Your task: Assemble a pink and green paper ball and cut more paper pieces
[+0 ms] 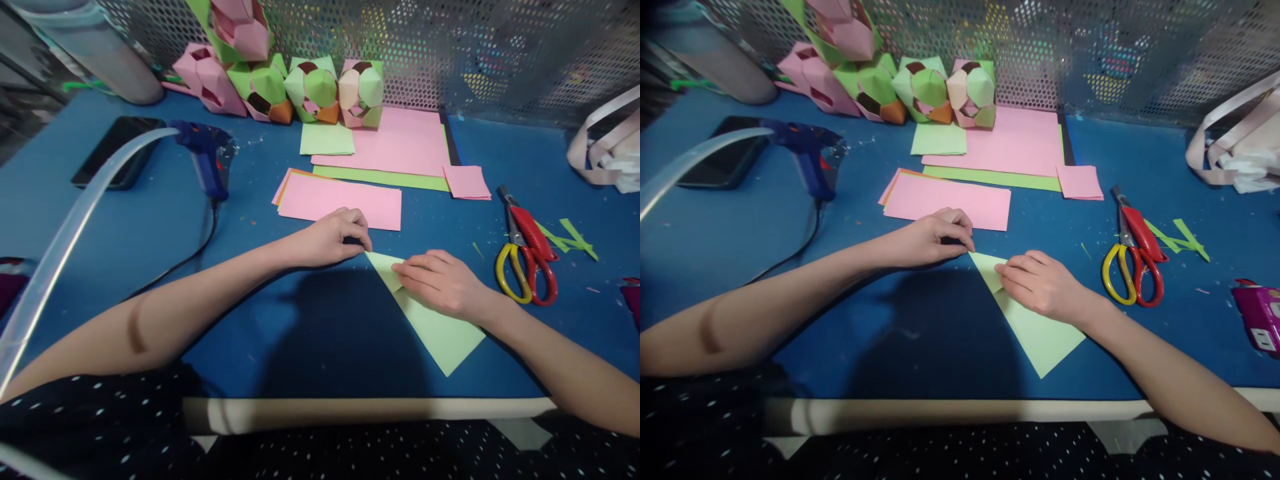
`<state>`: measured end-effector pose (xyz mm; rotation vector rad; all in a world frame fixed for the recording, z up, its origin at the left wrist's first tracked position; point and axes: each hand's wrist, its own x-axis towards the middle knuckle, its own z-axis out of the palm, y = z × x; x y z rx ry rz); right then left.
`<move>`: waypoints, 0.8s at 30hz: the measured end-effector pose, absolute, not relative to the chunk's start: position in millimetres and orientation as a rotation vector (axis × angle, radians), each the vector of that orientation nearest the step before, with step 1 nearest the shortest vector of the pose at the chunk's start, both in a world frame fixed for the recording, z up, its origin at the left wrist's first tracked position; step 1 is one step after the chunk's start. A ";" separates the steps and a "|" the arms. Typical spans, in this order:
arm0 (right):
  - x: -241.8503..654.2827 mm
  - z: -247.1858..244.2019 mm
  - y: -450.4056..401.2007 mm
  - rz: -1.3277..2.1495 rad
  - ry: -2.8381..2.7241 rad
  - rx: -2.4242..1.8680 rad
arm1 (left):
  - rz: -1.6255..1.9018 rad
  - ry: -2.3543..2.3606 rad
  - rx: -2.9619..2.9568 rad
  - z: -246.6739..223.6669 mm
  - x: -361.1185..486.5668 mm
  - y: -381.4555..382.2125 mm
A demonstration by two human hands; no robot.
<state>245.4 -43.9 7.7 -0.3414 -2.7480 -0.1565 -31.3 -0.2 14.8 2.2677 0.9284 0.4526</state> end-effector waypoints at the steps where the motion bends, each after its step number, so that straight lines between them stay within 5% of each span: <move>1: 245.6 8.1 -44.0 -0.165 -2.751 -0.341 | 0.456 0.925 2.268 14.6 -31.5 0.0; 24: 247.1 7.3 -43.6 -0.291 -2.861 -0.316 | 0.448 0.940 2.284 14.4 -29.7 0.1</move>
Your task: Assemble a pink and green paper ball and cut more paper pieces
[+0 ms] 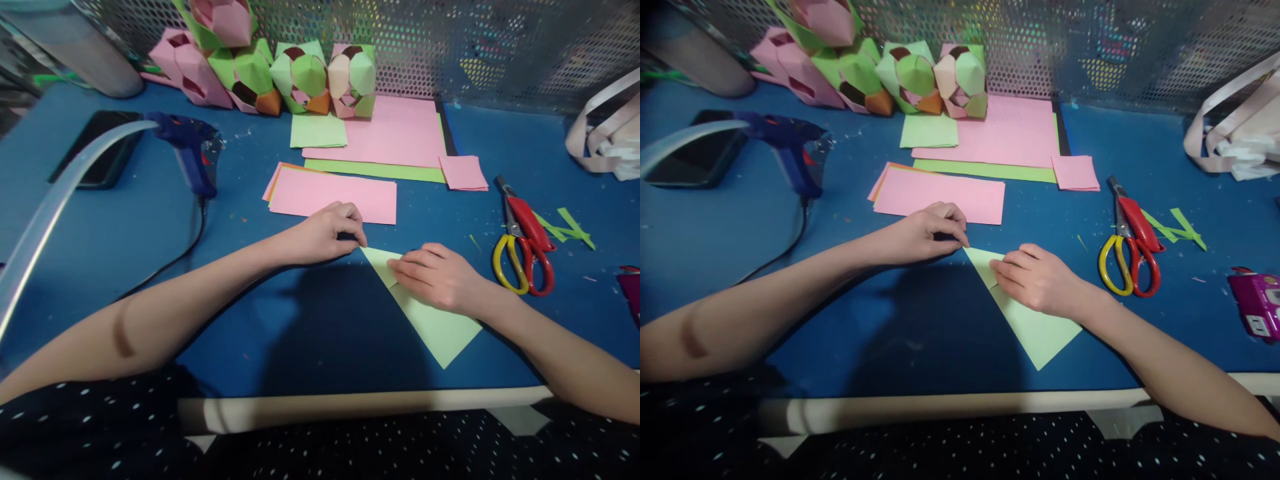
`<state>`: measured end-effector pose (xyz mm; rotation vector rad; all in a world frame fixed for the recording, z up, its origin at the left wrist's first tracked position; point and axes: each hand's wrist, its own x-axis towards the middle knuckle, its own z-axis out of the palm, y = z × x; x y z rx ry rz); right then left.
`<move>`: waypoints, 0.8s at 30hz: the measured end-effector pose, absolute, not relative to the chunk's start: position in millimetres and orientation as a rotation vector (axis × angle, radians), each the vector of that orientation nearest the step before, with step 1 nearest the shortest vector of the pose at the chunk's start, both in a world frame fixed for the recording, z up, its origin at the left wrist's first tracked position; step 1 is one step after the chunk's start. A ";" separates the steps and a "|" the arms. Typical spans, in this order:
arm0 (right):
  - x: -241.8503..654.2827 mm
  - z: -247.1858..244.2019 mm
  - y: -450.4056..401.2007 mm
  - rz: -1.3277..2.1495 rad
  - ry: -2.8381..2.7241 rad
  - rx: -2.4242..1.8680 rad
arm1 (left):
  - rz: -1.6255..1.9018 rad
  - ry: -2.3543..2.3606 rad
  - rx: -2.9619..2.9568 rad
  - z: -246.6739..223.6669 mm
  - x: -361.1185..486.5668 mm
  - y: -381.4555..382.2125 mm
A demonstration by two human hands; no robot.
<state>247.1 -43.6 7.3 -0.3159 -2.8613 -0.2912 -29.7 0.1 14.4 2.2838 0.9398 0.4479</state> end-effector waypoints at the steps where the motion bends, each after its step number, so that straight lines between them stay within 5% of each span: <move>1: 247.1 8.0 -43.7 -0.289 -2.874 -0.314 | 0.448 0.939 2.285 14.4 -29.9 0.1; 17: 242.4 22.5 -57.8 -0.241 -2.965 -0.469 | 0.679 1.059 2.277 23.3 -20.1 -16.7; 24: 241.1 24.9 -64.4 -0.289 -3.007 -0.537 | 0.566 0.743 2.883 12.7 13.0 -78.0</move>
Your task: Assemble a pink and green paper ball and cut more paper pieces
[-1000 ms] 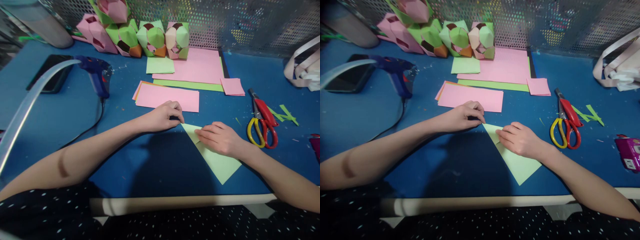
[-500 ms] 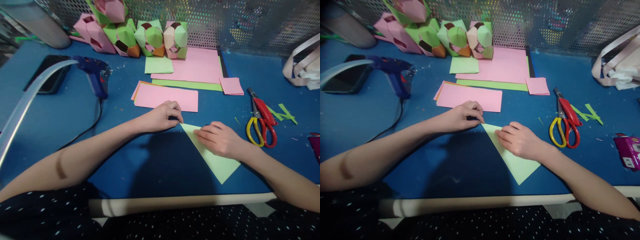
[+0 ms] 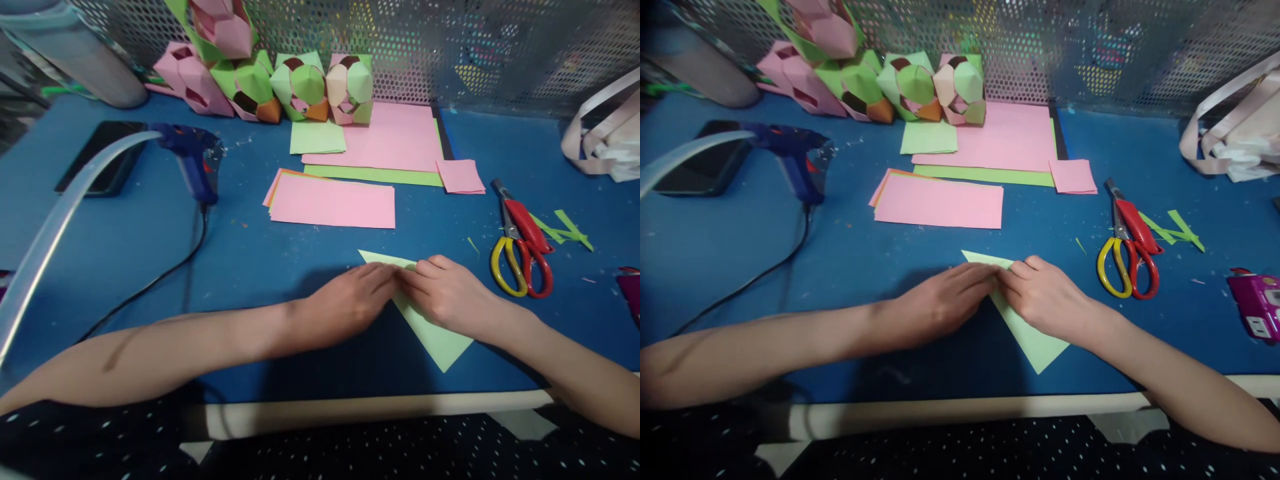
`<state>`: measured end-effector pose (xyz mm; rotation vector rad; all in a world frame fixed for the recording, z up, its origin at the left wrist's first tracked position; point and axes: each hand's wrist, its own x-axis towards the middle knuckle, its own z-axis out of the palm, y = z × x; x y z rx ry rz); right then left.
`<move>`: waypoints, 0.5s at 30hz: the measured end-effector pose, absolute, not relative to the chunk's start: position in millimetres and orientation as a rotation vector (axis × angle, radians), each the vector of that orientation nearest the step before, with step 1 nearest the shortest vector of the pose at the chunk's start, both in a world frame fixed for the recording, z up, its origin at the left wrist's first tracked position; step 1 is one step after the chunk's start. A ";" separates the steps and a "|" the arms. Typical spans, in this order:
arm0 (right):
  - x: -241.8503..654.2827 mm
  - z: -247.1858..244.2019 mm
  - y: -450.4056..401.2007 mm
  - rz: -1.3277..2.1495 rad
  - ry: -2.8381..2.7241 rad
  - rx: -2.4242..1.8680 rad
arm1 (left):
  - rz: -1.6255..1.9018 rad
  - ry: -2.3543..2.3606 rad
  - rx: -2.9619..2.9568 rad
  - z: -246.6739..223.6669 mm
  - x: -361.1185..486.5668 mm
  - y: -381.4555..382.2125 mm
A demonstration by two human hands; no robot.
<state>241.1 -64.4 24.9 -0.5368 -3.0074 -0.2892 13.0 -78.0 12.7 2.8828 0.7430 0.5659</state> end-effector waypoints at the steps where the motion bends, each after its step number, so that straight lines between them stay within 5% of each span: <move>1: 240.8 25.1 -65.2 -0.278 -3.024 -0.553 | 0.536 0.746 2.944 10.3 15.8 -82.5; 15: 242.3 23.7 -72.6 -0.311 -3.078 -0.611 | 0.122 1.243 3.194 19.9 6.0 -76.1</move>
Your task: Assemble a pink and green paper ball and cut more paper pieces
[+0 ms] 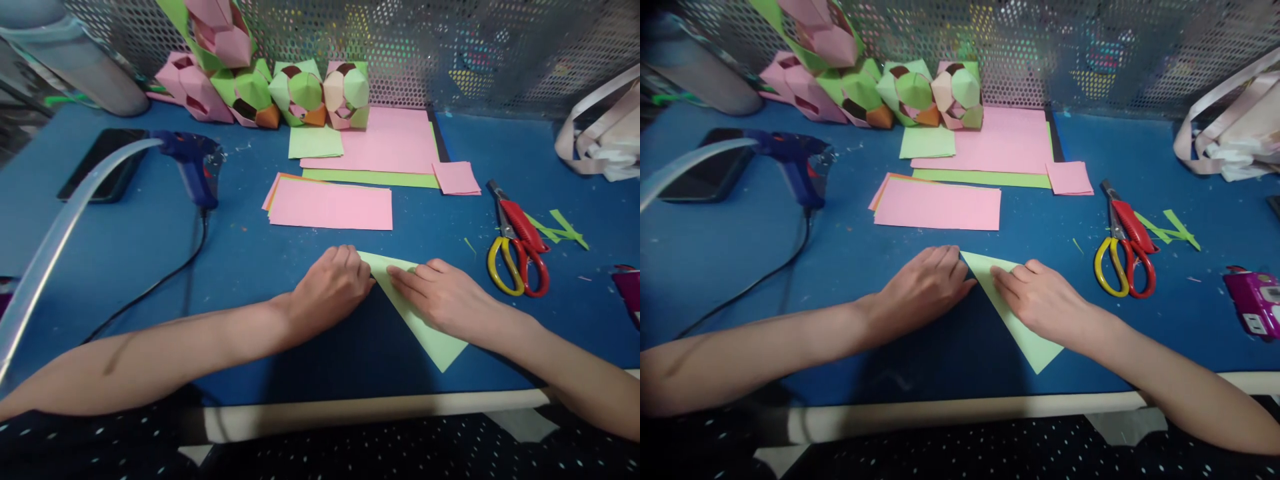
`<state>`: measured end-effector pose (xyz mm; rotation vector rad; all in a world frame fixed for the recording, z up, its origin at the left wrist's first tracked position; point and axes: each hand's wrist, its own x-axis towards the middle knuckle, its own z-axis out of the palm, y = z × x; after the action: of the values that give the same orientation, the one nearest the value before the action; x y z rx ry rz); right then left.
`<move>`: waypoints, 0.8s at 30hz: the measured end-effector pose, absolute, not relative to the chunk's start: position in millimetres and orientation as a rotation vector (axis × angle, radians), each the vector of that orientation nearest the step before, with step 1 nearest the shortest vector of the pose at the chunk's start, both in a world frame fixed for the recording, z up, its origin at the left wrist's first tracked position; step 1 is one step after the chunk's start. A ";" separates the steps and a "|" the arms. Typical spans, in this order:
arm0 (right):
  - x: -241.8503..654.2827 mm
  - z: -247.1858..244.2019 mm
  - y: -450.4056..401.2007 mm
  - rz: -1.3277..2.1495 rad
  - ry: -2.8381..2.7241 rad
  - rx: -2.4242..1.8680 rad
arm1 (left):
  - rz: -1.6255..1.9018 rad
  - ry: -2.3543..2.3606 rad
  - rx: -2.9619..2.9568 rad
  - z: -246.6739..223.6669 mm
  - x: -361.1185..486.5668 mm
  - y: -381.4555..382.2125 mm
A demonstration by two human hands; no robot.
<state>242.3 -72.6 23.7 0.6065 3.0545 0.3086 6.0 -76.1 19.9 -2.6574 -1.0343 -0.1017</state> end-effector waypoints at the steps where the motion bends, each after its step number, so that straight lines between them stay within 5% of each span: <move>1: 242.3 24.2 -72.6 0.308 3.055 0.608 | -0.066 -1.044 -2.660 24.2 3.6 -72.9; 10: 241.4 23.5 -70.2 0.254 3.073 0.610 | -0.438 -0.800 -2.934 14.2 9.0 -68.4; 24: 238.9 38.8 -84.0 0.127 3.113 1.049 | -0.518 -0.752 -2.890 5.2 15.6 -74.8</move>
<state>238.9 -84.0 38.8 1.0491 3.1134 0.1273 15.6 -74.8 5.2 -2.8904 -0.7517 -0.5183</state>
